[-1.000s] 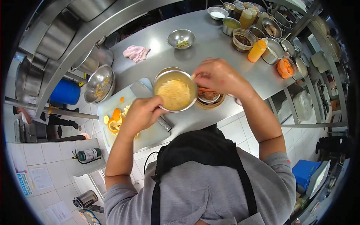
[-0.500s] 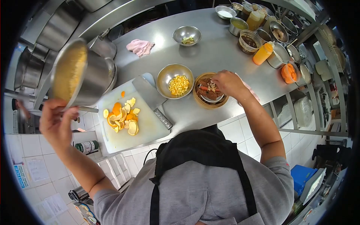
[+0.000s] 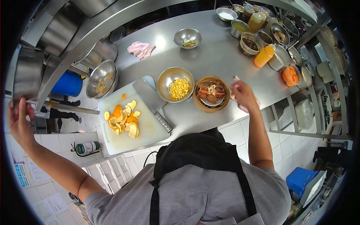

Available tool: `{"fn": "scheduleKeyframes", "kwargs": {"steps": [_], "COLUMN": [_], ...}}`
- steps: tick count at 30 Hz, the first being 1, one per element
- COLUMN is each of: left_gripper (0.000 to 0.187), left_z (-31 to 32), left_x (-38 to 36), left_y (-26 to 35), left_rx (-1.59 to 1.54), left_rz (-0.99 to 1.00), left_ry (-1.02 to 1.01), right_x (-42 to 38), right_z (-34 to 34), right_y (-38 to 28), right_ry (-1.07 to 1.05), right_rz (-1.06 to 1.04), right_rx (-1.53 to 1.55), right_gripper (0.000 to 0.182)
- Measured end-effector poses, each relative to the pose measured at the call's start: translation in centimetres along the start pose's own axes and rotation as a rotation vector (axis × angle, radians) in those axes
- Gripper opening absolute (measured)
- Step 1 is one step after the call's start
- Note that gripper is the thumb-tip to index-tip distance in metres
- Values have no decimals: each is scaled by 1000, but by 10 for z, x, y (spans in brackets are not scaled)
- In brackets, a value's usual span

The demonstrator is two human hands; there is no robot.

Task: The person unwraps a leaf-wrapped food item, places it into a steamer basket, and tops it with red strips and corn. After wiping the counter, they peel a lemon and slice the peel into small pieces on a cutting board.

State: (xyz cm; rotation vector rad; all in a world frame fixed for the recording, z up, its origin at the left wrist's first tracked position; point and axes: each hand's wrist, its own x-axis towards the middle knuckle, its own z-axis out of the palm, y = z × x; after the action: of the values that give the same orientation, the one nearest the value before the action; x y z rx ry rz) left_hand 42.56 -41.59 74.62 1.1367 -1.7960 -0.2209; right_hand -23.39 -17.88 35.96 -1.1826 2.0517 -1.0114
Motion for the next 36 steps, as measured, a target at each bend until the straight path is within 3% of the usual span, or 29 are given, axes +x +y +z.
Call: {"fn": "scheduleKeyframes", "kwargs": {"steps": [1,5,9,15,17,21,29,33,34,36], "left_gripper": [27,32,39,56,64,66,56,52,51,52], "left_z": [16,44,68,87,92,96,46,39,42,58], "left_x": [1,17,29,32,5,-89,-309,-350,-354,-351], "left_y": [7,-15,-25,-31,-17,21,75,106,109,116], "left_rx": [30,77,122,36,22,10,205,231,246,247], "left_rz": [-18,-64,-69,6,-59,-33,-553,-690,-666,-694], "left_ry": [33,30,91,61,196,243,434,543,515,494], "right_x": [-14,-63,-57,25,70,174,345,384,380,351], "right_z": [9,59,83,81,76,67,57,61,56,45], "right_y": [12,20,14,14,23,32,5,13,8,2], "right_ry": [-3,-100,96,236,274,309,283,200,175,107], "right_rz": [174,375,464,405,389,364,371,306,291,320], "right_rx": [132,442,691,699,690,754,827,938,1017,934], "right_gripper": [40,70,68,58,58,49,43,69,81,85]}}
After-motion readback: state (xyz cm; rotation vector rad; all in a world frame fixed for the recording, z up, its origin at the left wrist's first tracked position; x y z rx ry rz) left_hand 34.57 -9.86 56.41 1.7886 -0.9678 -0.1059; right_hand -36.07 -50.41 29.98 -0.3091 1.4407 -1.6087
